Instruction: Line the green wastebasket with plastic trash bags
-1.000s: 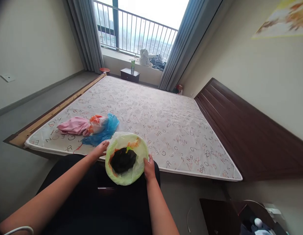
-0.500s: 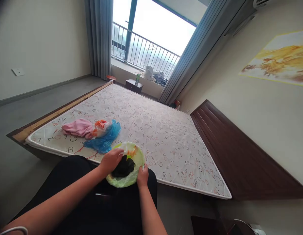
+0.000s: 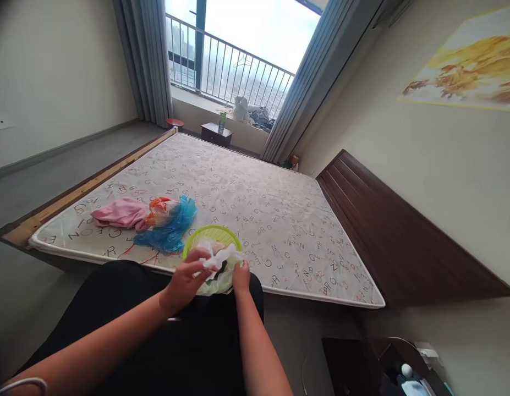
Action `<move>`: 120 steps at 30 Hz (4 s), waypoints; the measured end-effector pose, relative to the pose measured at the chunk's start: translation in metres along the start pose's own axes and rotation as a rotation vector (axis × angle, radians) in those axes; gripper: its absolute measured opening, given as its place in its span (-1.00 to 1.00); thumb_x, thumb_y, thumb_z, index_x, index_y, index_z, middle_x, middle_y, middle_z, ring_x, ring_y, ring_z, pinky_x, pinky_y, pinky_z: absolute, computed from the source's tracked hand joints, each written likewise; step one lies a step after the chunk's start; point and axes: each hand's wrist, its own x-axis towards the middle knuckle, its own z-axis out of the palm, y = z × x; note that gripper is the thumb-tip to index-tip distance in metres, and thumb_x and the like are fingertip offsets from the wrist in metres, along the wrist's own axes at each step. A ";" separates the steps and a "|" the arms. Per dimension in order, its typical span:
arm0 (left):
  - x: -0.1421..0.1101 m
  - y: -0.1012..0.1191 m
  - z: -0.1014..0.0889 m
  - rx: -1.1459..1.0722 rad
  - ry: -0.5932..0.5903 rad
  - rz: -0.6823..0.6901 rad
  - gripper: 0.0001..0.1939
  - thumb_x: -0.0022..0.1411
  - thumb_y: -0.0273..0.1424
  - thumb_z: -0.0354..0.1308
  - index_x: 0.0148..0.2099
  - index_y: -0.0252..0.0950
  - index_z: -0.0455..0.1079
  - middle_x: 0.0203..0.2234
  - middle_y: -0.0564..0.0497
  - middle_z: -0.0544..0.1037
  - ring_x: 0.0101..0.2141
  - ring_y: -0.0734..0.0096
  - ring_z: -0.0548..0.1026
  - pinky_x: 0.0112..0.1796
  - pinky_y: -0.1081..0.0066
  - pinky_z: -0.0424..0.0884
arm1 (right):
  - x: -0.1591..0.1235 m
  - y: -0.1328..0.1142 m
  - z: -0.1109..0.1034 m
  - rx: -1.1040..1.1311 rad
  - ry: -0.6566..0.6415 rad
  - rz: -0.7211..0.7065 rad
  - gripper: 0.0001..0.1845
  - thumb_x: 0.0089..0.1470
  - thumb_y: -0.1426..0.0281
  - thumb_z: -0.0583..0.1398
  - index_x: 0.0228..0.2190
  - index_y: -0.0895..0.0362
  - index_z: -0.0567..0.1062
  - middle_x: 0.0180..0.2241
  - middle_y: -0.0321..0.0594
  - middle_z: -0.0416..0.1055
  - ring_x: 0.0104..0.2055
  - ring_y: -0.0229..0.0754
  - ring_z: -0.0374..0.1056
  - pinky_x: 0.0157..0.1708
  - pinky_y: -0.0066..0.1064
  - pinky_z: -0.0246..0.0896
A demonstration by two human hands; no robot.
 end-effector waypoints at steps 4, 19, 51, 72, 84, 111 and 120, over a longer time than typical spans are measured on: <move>0.045 -0.015 -0.058 -0.166 0.506 -0.175 -0.77 0.30 -0.18 0.28 -0.29 -0.22 0.62 -0.10 -0.06 0.48 -0.01 0.27 0.44 0.04 0.31 0.39 | 0.015 -0.015 -0.003 0.119 -0.080 0.025 -0.67 0.03 0.32 0.13 -0.16 0.10 0.53 -0.15 -0.09 0.58 -0.10 -0.05 0.46 -0.11 -0.35 0.29; 0.029 -0.103 -0.098 -0.481 0.800 -0.582 -0.62 0.29 -0.34 0.20 0.14 -0.15 0.31 -0.60 0.26 0.24 -0.57 0.58 0.30 -0.28 0.47 0.46 | 0.052 -0.081 -0.074 0.845 0.030 0.096 -0.41 -0.13 0.22 0.41 -0.07 0.00 0.34 -0.46 -0.54 0.22 -0.59 -0.47 0.10 -0.58 -0.61 0.12; 0.004 -0.043 -0.014 -0.059 -0.397 -0.443 -0.70 0.32 -0.31 0.07 -0.13 -0.28 0.61 -0.43 -0.03 0.60 -0.43 0.37 0.49 -0.31 0.37 0.43 | -0.015 -0.183 -0.038 0.009 -0.232 -0.305 -0.77 0.16 0.24 0.14 -0.25 0.08 0.53 -0.54 -0.37 0.35 -0.49 -0.23 0.26 -0.41 -0.44 0.13; 0.000 -0.126 -0.071 -0.191 0.588 -0.822 -0.45 0.14 -0.18 0.30 0.10 -0.42 0.56 -0.35 -0.10 0.66 -0.35 0.25 0.56 -0.30 0.33 0.48 | 0.018 -0.111 -0.131 0.482 -0.129 -0.176 -0.67 -0.02 0.12 0.39 -0.34 0.07 0.49 -0.45 -0.35 0.42 -0.36 -0.22 0.34 -0.24 -0.30 0.31; 0.005 -0.065 -0.042 0.137 0.083 -0.414 -0.54 0.30 -0.28 0.14 0.19 -0.28 0.51 -0.37 0.04 0.55 -0.45 0.47 0.38 -0.32 0.43 0.37 | -0.009 -0.179 -0.051 0.866 -0.374 -0.115 -0.71 0.14 0.09 0.31 -0.28 0.00 0.40 -0.64 -0.56 0.12 -0.72 -0.44 -0.05 -0.72 -0.59 -0.20; 0.007 -0.068 -0.009 -0.290 -0.242 -0.612 -0.55 0.22 0.00 0.20 -0.32 -0.33 0.58 -0.41 -0.06 0.63 -0.50 0.46 0.40 -0.46 0.46 0.28 | -0.006 -0.168 -0.056 -0.124 -0.482 -0.447 -0.72 0.23 0.25 0.12 -0.15 0.07 0.56 -0.38 -0.29 0.48 -0.31 -0.17 0.37 -0.23 -0.31 0.27; 0.000 -0.054 -0.008 -0.343 0.144 -0.757 -0.57 0.16 -0.06 0.29 -0.11 -0.30 0.50 -0.44 0.03 0.63 -0.59 0.52 0.42 -0.50 0.48 0.36 | -0.032 -0.169 -0.052 0.203 -0.560 -0.234 -0.81 0.16 0.23 0.25 -0.23 0.06 0.46 -0.39 -0.32 0.53 -0.33 -0.17 0.52 -0.24 -0.33 0.36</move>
